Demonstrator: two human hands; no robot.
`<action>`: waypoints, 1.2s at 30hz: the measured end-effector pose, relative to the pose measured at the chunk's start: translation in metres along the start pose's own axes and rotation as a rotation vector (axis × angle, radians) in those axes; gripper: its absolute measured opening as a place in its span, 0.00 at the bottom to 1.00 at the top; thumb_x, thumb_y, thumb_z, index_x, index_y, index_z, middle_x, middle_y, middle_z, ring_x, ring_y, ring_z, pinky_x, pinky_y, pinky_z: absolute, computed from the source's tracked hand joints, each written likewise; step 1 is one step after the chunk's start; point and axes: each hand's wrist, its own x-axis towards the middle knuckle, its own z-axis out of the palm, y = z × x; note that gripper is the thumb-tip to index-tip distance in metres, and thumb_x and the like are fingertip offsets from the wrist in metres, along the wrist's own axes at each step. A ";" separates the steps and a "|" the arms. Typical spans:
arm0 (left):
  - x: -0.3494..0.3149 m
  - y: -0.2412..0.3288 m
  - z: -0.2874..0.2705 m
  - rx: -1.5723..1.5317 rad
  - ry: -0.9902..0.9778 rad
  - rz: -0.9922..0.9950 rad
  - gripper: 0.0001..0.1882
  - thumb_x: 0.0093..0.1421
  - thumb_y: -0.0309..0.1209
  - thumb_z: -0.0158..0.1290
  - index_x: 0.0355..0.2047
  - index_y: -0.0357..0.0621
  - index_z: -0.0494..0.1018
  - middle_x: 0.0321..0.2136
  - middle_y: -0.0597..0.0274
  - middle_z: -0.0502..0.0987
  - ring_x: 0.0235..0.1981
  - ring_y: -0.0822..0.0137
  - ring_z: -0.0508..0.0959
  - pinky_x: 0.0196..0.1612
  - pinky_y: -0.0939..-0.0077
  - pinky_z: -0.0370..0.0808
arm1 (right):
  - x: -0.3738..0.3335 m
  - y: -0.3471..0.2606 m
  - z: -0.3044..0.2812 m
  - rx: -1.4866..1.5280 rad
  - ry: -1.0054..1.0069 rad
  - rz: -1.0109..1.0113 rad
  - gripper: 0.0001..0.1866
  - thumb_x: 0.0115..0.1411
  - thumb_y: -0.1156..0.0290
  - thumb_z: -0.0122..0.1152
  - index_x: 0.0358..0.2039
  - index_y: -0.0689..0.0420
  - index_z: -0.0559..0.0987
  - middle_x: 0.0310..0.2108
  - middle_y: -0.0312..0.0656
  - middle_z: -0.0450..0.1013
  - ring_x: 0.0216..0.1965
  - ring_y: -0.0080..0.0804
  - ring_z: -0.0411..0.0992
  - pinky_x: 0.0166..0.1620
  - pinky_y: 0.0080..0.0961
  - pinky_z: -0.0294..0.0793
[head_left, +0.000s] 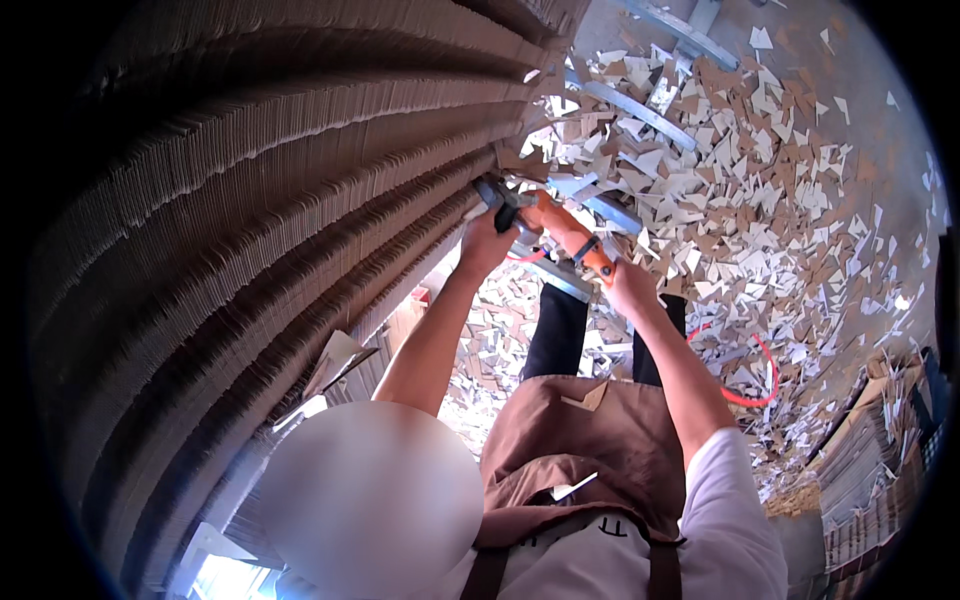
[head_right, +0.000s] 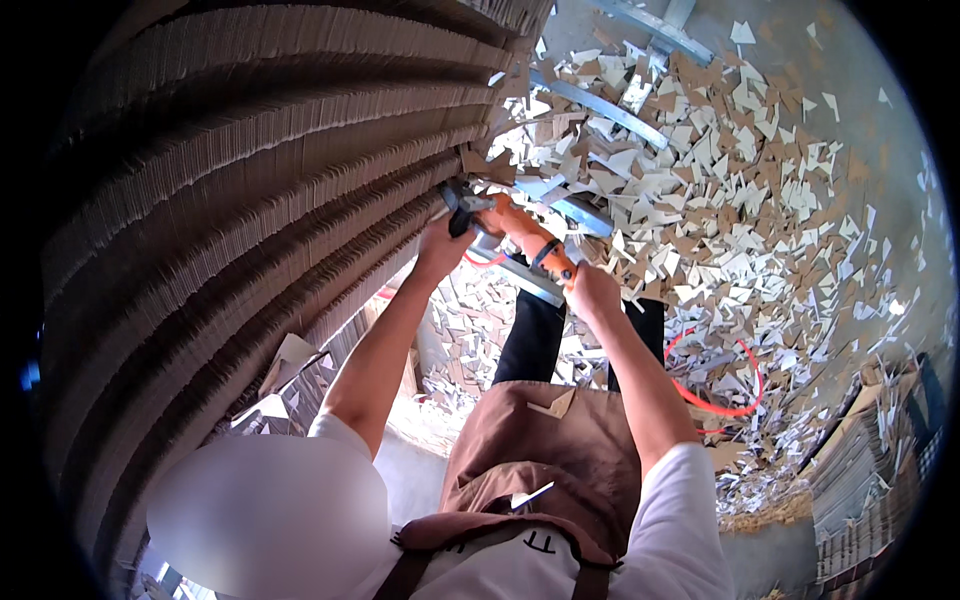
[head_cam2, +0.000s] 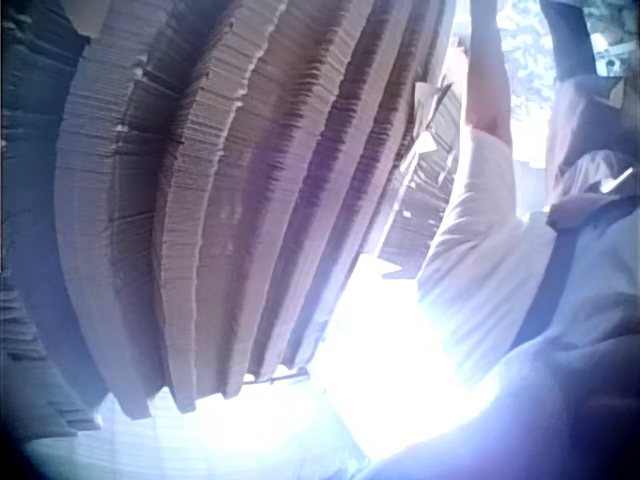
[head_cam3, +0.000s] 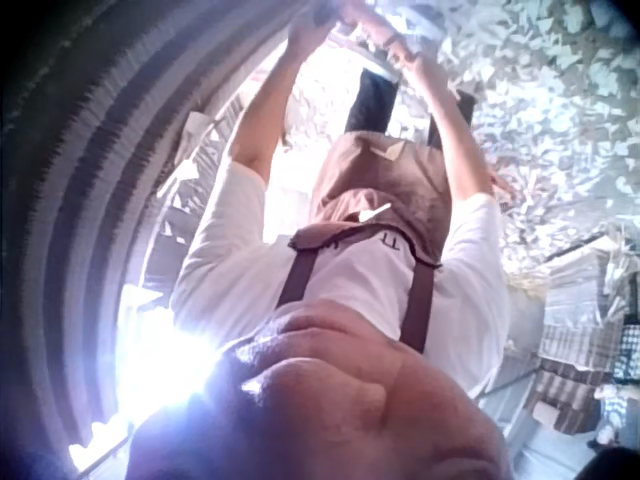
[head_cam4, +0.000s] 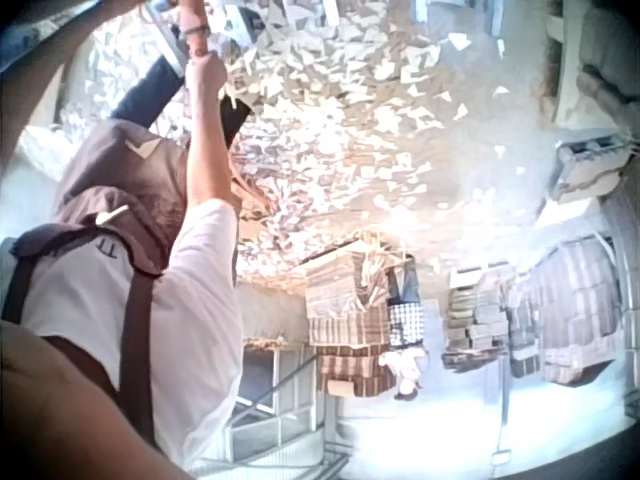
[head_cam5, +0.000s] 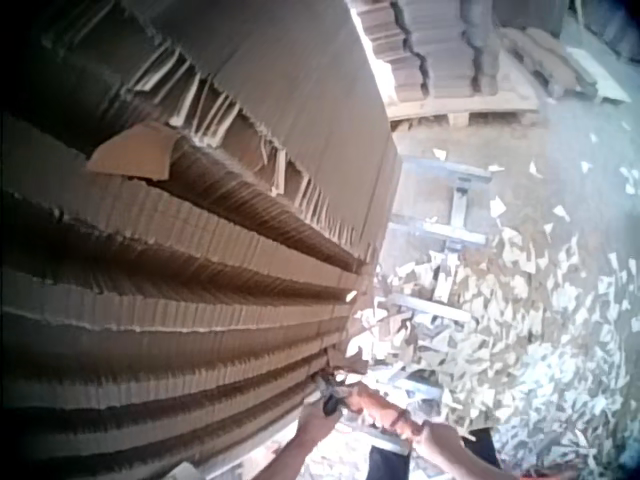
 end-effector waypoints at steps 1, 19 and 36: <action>-0.006 -0.006 0.003 0.013 0.083 0.073 0.19 0.50 0.31 0.57 0.43 0.40 0.73 0.24 0.53 0.76 0.25 0.63 0.75 0.34 0.68 0.72 | -0.001 0.001 0.002 0.020 0.033 -0.027 0.12 0.52 0.63 0.58 0.32 0.59 0.75 0.28 0.50 0.76 0.32 0.49 0.76 0.36 0.42 0.75; -0.037 0.014 0.008 -0.063 -0.100 -0.012 0.18 0.49 0.42 0.59 0.37 0.43 0.75 0.30 0.47 0.78 0.35 0.51 0.79 0.38 0.63 0.74 | -0.071 0.007 -0.012 0.024 -0.020 0.002 0.15 0.51 0.60 0.59 0.29 0.61 0.78 0.28 0.55 0.76 0.33 0.51 0.76 0.36 0.43 0.75; -0.488 0.303 -0.257 -0.577 -0.227 0.730 0.25 0.56 0.32 0.53 0.52 0.31 0.64 0.34 0.51 0.75 0.35 0.65 0.76 0.40 0.71 0.72 | -0.428 -0.083 -0.184 0.197 0.143 -0.468 0.18 0.48 0.64 0.65 0.36 0.61 0.76 0.24 0.47 0.75 0.27 0.42 0.76 0.32 0.32 0.74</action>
